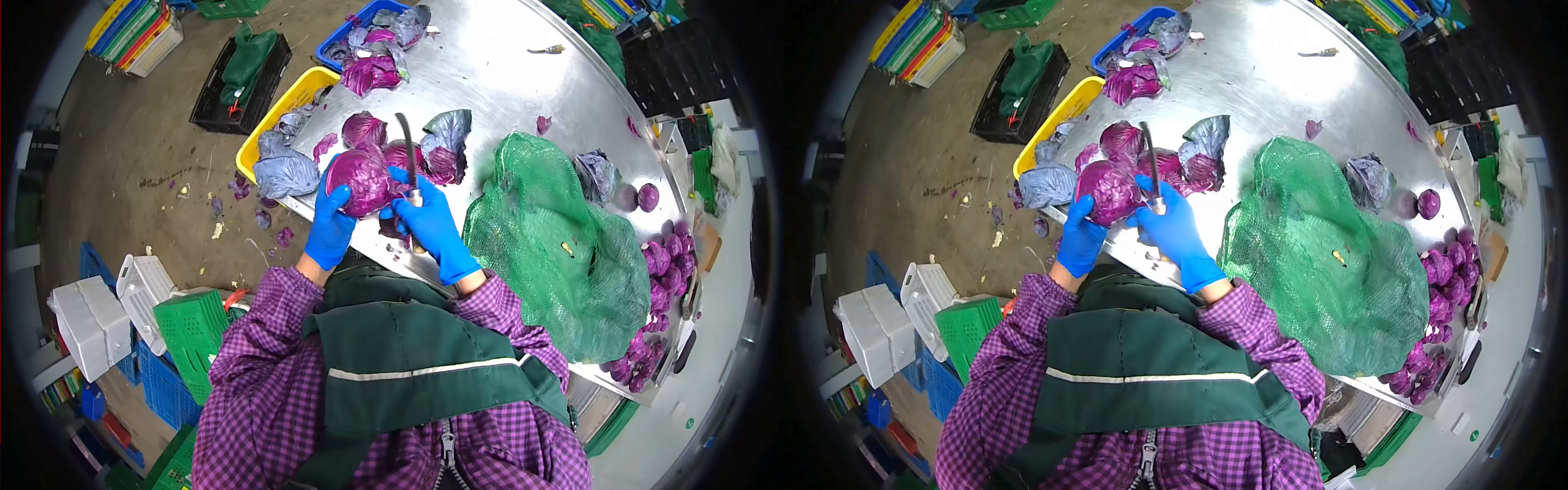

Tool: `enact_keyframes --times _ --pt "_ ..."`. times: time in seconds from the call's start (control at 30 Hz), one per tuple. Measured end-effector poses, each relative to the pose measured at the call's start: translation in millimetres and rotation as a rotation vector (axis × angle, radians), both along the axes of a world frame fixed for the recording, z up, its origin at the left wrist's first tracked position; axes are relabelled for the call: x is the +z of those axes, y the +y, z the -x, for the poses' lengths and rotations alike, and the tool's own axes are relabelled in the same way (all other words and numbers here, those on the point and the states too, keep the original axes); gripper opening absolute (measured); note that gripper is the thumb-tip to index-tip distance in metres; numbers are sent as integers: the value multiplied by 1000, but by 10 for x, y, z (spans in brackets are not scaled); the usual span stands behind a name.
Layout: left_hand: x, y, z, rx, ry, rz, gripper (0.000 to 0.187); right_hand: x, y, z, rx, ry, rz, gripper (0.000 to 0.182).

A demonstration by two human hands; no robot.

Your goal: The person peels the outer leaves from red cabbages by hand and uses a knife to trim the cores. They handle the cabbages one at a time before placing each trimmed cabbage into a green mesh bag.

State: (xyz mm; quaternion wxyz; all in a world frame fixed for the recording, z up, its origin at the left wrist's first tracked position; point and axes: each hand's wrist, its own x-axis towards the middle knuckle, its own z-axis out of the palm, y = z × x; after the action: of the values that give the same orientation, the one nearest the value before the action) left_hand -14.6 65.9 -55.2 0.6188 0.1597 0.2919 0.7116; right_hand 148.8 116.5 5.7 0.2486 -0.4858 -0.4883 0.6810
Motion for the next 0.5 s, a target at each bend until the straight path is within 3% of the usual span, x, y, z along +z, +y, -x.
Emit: enact_keyframes --times 0.07,0.17,0.3,0.33,0.43,0.5 --pt "-40 -17 17 -29 -337 125 62 21 -1 -16 -86 109 15 41" --pt "-8 3 36 -55 -444 75 58 -71 80 -194 -103 77 -23 32" --pt "46 27 57 -68 -592 -7 58 -68 108 -319 -194 -60 22 36" --pt "46 40 56 -68 -592 -8 58 -75 71 -297 -194 -60 21 36" --pt "39 61 17 -38 -439 107 58 39 -59 -105 -105 -214 -477 55" --pt "34 32 -16 -104 -280 86 57 192 -44 8 -59 -239 -529 57"
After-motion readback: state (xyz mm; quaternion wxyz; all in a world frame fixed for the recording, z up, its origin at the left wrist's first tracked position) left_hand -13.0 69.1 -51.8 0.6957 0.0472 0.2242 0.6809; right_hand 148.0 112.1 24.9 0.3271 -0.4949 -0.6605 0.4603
